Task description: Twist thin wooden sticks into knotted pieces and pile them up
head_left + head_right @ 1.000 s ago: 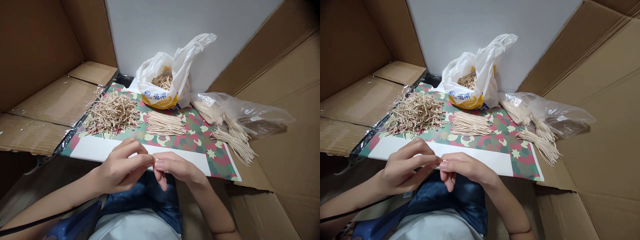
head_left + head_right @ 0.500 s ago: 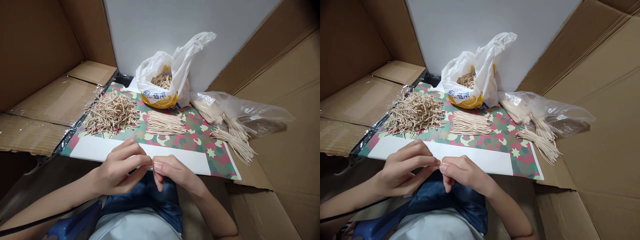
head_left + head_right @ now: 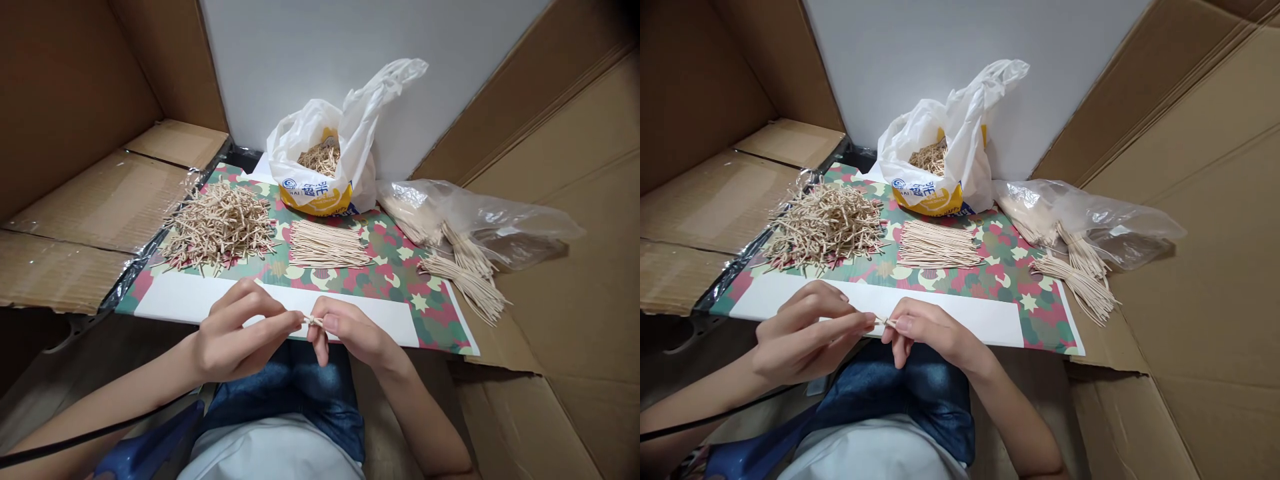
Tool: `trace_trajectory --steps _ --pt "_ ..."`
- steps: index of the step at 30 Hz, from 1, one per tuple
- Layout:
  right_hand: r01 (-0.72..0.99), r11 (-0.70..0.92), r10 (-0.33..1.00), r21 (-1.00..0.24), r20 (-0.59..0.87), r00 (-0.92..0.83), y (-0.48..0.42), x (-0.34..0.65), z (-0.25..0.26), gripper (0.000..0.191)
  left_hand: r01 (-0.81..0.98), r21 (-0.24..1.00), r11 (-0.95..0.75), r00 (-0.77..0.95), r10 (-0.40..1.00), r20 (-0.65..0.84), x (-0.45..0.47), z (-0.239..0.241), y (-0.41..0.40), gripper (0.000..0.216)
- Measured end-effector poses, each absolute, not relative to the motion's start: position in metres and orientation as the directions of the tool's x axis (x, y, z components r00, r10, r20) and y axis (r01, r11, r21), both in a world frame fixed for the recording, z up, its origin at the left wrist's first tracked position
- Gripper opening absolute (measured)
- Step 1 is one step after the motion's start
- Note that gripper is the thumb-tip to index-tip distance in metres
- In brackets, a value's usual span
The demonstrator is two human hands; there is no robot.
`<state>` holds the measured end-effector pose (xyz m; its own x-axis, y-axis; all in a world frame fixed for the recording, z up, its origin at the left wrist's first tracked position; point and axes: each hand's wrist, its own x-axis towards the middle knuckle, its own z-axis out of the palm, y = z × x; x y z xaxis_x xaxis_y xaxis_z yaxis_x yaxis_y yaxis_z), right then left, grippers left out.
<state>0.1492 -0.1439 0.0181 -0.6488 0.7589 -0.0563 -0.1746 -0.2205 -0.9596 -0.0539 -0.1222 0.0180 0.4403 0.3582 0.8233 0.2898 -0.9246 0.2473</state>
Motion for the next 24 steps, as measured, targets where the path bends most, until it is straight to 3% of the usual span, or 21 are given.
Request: trace_trajectory --steps 3,7,11,14,19,24 --pt "-0.136 -0.156 0.771 -0.978 -0.035 -0.636 -0.144 0.149 0.02 0.02 0.286 0.248 -0.926 0.443 0.357 0.822 -0.055 0.017 -0.123 0.033" --pt "0.115 0.085 0.853 -0.99 0.013 -0.521 -0.145 0.15 0.028 0.016 0.289 0.357 -0.888 0.465 0.456 0.759 -0.061 0.025 -0.121 0.032" --pt "0.364 0.337 0.843 -0.868 0.106 -0.527 -0.146 0.149 0.037 0.016 0.29 0.487 -0.824 0.537 0.561 0.63 -0.066 0.041 -0.117 0.023" --pt "0.409 0.447 0.799 -0.795 0.15 -0.583 -0.144 0.149 0.041 0.016 0.274 0.577 -0.77 0.682 0.578 0.448 -0.063 0.053 -0.113 0.016" --pt "0.359 0.432 0.747 -0.827 0.106 -0.656 -0.138 0.153 0.043 0.02 0.156 0.743 -0.651 0.773 0.548 0.319 -0.054 0.058 -0.109 0.008" --pt "0.27 0.203 0.794 -0.941 -0.003 -0.607 -0.134 0.16 0.034 0.03 0.154 0.831 -0.534 0.71 0.645 0.283 -0.054 0.052 -0.106 0.01"
